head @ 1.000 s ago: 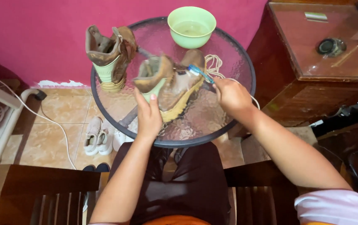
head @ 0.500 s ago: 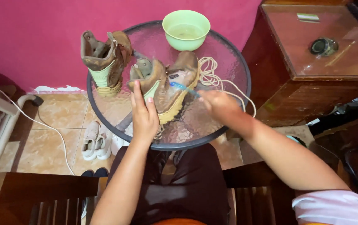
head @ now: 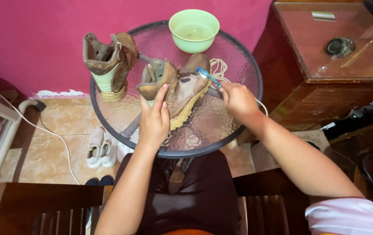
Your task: Cleaning a pair of tan work boots using a small brush and a bowl of cleaning solution on a glass table.
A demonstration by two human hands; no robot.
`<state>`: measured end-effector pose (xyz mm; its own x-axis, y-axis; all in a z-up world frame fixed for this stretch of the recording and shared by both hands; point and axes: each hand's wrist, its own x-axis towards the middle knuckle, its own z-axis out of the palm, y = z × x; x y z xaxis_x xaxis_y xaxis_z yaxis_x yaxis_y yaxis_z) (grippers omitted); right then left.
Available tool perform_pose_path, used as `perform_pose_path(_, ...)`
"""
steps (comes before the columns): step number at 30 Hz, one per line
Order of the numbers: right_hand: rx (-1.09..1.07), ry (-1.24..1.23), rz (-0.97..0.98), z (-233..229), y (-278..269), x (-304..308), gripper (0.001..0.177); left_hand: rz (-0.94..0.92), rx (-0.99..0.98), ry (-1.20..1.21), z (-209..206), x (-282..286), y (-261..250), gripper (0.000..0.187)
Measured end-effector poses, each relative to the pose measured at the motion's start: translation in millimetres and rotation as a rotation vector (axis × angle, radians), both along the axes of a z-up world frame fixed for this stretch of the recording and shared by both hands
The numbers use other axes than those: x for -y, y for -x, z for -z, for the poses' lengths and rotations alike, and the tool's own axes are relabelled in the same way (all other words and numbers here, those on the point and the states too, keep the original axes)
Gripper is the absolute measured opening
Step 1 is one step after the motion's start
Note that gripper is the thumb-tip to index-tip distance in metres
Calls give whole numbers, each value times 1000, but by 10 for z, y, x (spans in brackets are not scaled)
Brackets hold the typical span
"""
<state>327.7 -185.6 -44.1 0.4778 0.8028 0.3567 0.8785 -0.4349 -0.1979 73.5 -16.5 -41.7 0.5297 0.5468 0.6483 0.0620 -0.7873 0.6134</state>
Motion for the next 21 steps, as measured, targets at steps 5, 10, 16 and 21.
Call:
perform_pose_path(5,191,-97,-100,220,421,24,28,-37,7,-37,203,-53,-72,49)
perform_pose_path(10,63,128,62,-55,-5,29,25,-50,12,-94,368,-91,-115,49)
perform_pose_path(16,-128,-230,-486,-38,94,27,27,-9,106,5,331,-216,-6,50)
perform_pose_path(21,171,-53,-225,175,538,16,29,30,149,27,116,-156,35,50)
